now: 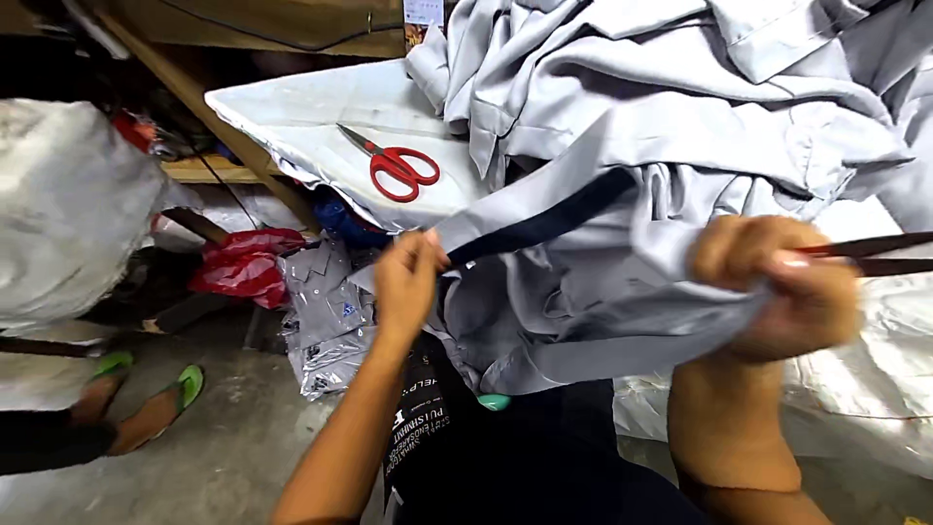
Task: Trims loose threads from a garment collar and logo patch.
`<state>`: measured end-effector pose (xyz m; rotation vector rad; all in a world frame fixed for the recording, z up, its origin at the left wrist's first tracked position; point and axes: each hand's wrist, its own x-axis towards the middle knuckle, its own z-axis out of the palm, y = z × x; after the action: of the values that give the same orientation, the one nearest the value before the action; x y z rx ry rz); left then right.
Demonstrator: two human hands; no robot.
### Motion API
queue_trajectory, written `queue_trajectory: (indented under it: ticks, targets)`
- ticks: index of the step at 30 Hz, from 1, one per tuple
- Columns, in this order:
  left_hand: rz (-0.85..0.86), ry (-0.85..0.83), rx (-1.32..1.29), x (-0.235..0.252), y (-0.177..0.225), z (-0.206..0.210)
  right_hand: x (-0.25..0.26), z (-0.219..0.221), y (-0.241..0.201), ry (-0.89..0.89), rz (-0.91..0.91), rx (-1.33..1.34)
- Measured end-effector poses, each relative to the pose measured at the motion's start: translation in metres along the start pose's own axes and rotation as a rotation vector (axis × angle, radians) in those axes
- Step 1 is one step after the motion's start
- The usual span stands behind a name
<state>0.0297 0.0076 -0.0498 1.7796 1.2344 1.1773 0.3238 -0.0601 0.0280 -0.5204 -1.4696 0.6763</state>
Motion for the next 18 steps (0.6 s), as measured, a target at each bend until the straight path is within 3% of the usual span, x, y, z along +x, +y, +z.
queue_trajectory:
  ticks: [2, 3, 4, 6, 8, 12, 16, 18]
  targets:
    - [-0.213, -0.396, -0.535, -0.030, 0.004, 0.024, 0.004, 0.044, 0.022, -0.215, -0.008, 0.019]
    - [-0.296, -0.507, -0.852, -0.041, 0.003, 0.032, 0.001, 0.066, 0.035, -0.329, -0.010, 0.027]
    - [-0.362, -0.481, -1.113, -0.047, 0.004, 0.036, -0.005, 0.087, 0.046, -0.452, 0.000, 0.021]
    - [-0.352, -0.282, -1.356, -0.049, 0.002, 0.032, -0.015, 0.112, 0.057, -0.672, 0.026, -0.005]
    - [-0.283, -0.201, -1.512, -0.050, -0.020, 0.022, -0.020, 0.112, 0.058, -0.650, 0.061, 0.031]
    - [-0.343, -0.072, -1.498, -0.055, -0.038, -0.005, -0.020, 0.078, 0.074, -0.289, 0.206, -0.212]
    - [-0.325, -0.280, -1.162, -0.042, -0.035, -0.024, -0.041, 0.070, 0.103, -0.307, 0.345, -0.375]
    - [-0.419, -0.227, -0.796, -0.028, -0.020, -0.030, -0.042, 0.066, 0.102, -0.289, 0.314, -0.468]
